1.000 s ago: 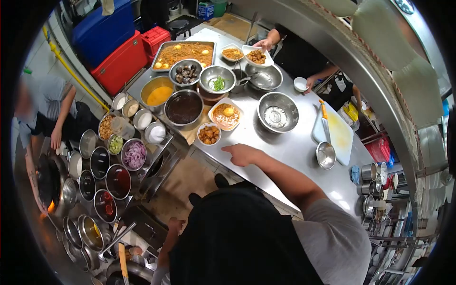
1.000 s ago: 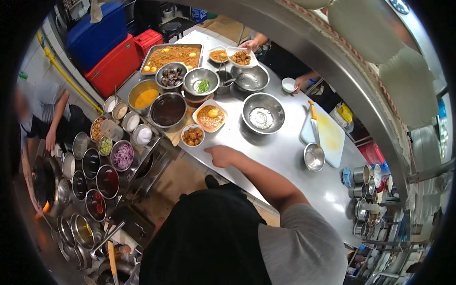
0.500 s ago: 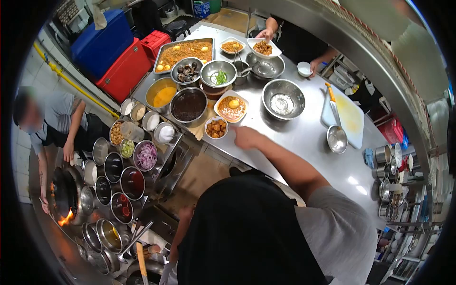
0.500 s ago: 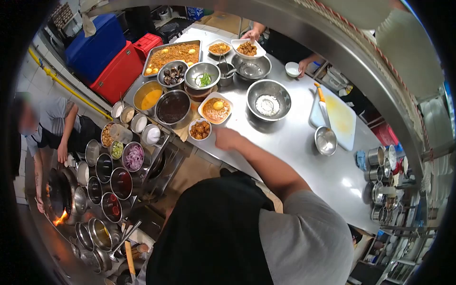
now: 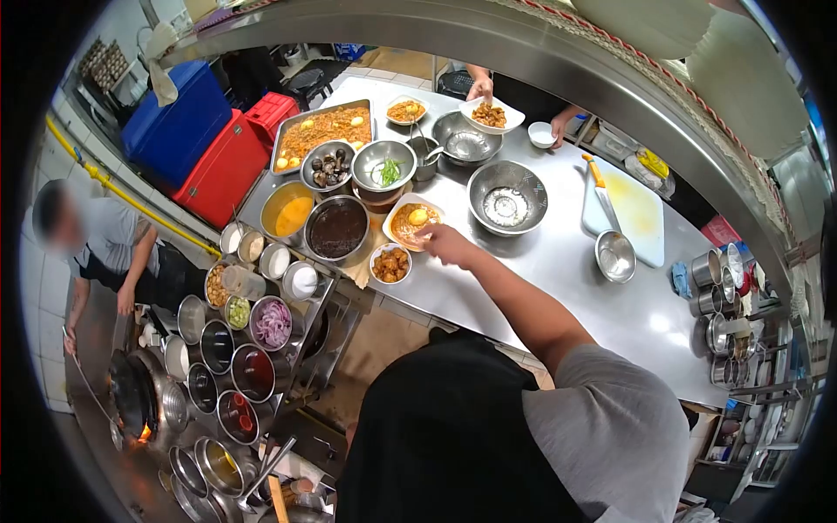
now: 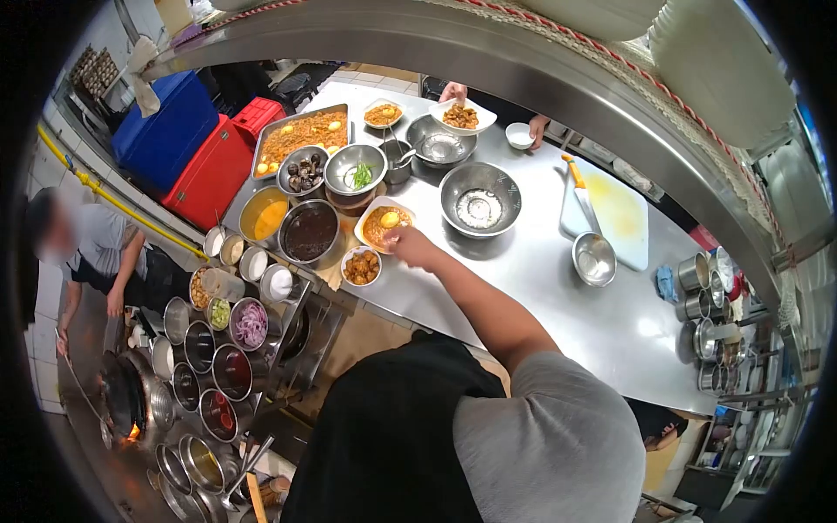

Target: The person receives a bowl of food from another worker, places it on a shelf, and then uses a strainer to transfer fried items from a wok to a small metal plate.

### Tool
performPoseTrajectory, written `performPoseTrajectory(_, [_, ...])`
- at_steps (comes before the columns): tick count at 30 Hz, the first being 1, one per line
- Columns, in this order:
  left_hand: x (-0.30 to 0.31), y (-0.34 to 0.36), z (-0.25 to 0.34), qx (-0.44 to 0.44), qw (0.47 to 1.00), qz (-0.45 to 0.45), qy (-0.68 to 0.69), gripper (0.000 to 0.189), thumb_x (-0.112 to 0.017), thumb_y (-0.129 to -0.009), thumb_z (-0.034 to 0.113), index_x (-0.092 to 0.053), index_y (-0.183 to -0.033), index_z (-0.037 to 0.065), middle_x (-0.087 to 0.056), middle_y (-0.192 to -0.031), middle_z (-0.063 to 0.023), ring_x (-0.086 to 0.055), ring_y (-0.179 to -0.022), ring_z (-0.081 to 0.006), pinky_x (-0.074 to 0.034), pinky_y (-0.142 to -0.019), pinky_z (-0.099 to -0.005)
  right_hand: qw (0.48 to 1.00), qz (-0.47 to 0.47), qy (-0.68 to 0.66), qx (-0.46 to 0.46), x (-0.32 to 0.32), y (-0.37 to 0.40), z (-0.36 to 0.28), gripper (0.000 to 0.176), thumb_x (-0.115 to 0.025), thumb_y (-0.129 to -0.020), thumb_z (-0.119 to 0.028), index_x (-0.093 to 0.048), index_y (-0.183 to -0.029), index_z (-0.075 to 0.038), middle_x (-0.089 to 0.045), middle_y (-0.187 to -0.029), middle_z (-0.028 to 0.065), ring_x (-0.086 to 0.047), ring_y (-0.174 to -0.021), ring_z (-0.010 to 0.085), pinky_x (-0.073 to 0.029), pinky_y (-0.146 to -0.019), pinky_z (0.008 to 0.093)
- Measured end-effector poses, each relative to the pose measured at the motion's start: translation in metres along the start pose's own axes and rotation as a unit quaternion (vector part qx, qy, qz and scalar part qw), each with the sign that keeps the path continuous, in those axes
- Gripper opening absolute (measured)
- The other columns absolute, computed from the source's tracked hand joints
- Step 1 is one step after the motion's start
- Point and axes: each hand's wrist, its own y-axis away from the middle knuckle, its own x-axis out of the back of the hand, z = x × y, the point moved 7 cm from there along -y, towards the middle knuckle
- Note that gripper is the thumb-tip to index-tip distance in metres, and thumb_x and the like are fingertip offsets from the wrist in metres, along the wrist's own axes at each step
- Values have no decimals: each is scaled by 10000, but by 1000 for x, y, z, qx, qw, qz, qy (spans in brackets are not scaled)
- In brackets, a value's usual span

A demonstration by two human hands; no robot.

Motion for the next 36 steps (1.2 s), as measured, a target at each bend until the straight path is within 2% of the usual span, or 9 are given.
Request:
performPoseTrajectory(3, [-2,4,-3,11,1000,4,-13,281,-635,-883,333,-725,-876,66,-681,-877,-205,-683,-833,-400,-528,-699,-505,930,111,-349,30,63,-13,1,249,-648,-920,-189,-652,-1133,-60,-532,-755,4,-524,-682,131,-453,-586,285])
performPoseTrajectory(8, [11,10,-3,33,999,-1,-43,315,-629,-890,372,-719,-836,75,-671,-835,-205,-683,-796,-399,-528,-665,-513,828,173,-529,60,140,-11,-5,239,-582,-1003,-225,-613,-1207,-105,-541,-776,-36,-469,-615,92,-454,-617,300])
performPoseTrajectory(11, [12,12,-10,45,996,-14,-78,338,-626,-895,395,-715,-812,80,-665,-809,-205,-682,-774,-398,-529,-645,-517,850,173,-495,49,156,-10,0,225,-619,-1000,-254,-604,-1172,-110,-549,-764,-22,-486,-632,105,-468,-616,300])
performPoseTrajectory(12, [17,9,8,-100,979,42,-174,340,-637,-885,410,-728,-802,93,-652,-761,-192,-679,-716,-383,-524,-607,-510,851,172,-494,50,165,-14,4,225,-619,-1000,-254,-604,-1172,-110,-549,-764,-22,-486,-632,105,-468,-616,300])
performPoseTrajectory(14, [21,4,11,-111,980,58,-156,328,-638,-881,403,-740,-799,102,-644,-736,-183,-673,-685,-370,-519,-586,-501,840,140,-525,4,173,-29,15,263,-619,-1007,-278,-589,-1174,-78,-584,-815,4,-514,-645,126,-491,-629,314])
performPoseTrajectory(19, [37,5,10,-170,975,119,-78,254,-659,-842,370,-777,-820,147,-645,-705,-177,-679,-691,-358,-523,-597,-502,768,189,-612,0,222,-65,6,599,-633,-994,-367,-375,-1324,61,-593,-1089,179,-600,-720,182,-590,-761,379])
performPoseTrajectory(24, [41,-1,-19,53,998,17,10,179,-657,-803,265,-759,-768,122,-671,-769,-227,-684,-716,-355,-531,-653,-503,714,291,-636,21,269,-87,0,494,-559,-1034,-328,-406,-1301,57,-590,-1024,198,-587,-686,205,-605,-719,392])
performPoseTrajectory(30, [93,9,39,-45,986,24,-158,141,-650,-848,200,-709,-791,85,-651,-744,-190,-658,-641,-284,-507,-574,-430,758,400,-513,-33,349,-96,52,396,-385,-943,17,-349,-1332,84,-554,-942,231,-597,-688,298,-607,-641,412])
performPoseTrajectory(36, [81,26,35,137,979,2,152,104,-684,-851,142,-601,-816,90,-591,-711,-120,-593,-575,-226,-443,-491,-377,758,429,-491,-13,426,-101,131,209,-530,-960,-25,-488,-1156,35,-583,-881,185,-615,-629,272,-614,-564,373])
